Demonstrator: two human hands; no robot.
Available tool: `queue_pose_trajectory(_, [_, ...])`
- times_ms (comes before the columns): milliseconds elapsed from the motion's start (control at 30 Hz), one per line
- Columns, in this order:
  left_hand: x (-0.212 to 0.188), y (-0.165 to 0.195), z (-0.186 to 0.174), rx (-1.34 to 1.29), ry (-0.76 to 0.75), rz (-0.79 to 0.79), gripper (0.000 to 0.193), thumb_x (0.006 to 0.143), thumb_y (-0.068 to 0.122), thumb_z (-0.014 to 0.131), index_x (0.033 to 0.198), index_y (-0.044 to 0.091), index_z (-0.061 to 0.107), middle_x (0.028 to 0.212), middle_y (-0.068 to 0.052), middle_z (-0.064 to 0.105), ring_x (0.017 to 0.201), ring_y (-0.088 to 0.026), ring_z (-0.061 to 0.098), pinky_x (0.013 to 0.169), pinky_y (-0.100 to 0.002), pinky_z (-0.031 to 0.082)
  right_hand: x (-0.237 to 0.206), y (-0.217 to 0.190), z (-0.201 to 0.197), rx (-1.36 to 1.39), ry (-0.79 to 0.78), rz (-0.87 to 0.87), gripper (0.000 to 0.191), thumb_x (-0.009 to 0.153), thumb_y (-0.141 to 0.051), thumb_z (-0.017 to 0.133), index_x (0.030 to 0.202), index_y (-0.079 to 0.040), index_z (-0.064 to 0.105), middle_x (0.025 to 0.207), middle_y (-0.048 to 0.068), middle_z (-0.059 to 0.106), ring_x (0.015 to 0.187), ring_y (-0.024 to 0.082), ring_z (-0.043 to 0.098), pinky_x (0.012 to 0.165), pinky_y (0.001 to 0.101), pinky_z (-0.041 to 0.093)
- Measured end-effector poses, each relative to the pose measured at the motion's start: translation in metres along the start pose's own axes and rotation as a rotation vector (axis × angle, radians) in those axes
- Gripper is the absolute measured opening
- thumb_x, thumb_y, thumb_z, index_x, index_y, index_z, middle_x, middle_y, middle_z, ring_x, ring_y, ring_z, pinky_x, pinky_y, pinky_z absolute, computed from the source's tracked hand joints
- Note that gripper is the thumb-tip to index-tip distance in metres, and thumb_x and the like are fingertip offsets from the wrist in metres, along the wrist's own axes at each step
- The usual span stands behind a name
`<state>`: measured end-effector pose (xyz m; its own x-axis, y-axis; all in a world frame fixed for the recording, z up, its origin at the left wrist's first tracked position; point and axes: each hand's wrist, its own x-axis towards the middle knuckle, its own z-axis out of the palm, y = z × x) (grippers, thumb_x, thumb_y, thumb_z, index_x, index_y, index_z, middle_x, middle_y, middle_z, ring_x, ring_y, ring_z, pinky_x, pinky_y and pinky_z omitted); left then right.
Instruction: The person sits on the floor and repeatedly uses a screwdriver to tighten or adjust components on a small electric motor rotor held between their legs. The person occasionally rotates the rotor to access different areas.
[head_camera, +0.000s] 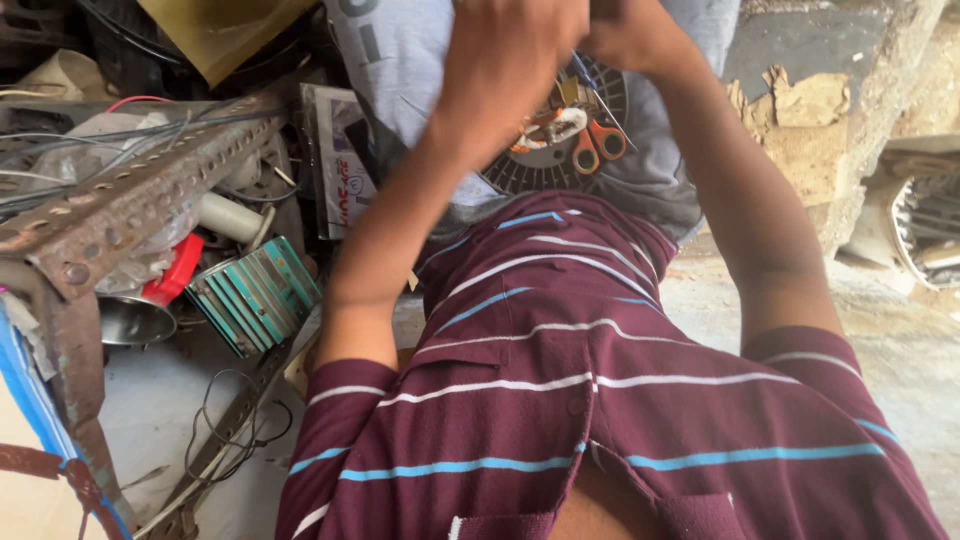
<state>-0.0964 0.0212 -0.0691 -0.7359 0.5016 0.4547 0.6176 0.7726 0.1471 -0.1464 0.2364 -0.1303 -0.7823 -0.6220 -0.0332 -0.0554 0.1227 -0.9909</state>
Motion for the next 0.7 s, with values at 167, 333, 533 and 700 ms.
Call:
queue_pose_trajectory(167, [-0.051,0.074,-0.063,-0.088,-0.362,0.145,0.004,0.083,0.017,0.067,0.082,0.013,0.07,0.089,-0.003,0.06,0.09,-0.02,0.062,0.074,-0.04,0.045,-0.031,-0.034,-0.009,-0.313,-0.136,-0.195,0.02,0.097,-0.001,0.078,0.116,-0.007,0.076,0.094,0.006,0.071,0.083,0.017,0.068,0.074,0.0298,0.053])
queue_pose_trajectory(333, [-0.064,0.069,-0.085,-0.259,-0.373,0.014,0.009,0.086,0.017,0.07,0.077,0.016,0.072,0.083,-0.002,0.062,0.084,-0.02,0.063,0.077,-0.041,0.045,-0.08,-0.069,0.055,-1.262,0.387,-0.51,0.023,0.08,-0.013,0.088,0.102,-0.017,0.08,0.07,0.004,0.052,0.062,0.027,0.056,0.055,0.0412,0.042])
queue_pose_trajectory(533, [-0.037,-0.004,-0.071,-0.294,-0.237,-0.19,0.016,0.091,0.02,0.078,0.08,0.009,0.076,0.083,-0.009,0.065,0.081,-0.024,0.066,0.078,-0.045,0.046,-0.115,-0.069,0.118,-0.84,0.397,-0.297,0.038,0.087,-0.004,0.083,0.124,-0.006,0.076,0.084,0.007,0.057,0.067,0.024,0.058,0.06,0.0392,0.047])
queue_pose_trajectory(700, [0.003,-0.06,0.005,-0.277,-0.261,-0.229,0.017,0.084,0.021,0.082,0.083,0.005,0.077,0.071,-0.013,0.067,0.07,-0.03,0.07,0.069,-0.047,0.052,-0.093,-0.068,0.095,-0.711,0.492,-0.284,0.023,0.085,-0.007,0.084,0.092,-0.015,0.064,0.074,0.007,0.059,0.063,0.023,0.059,0.058,0.0378,0.044])
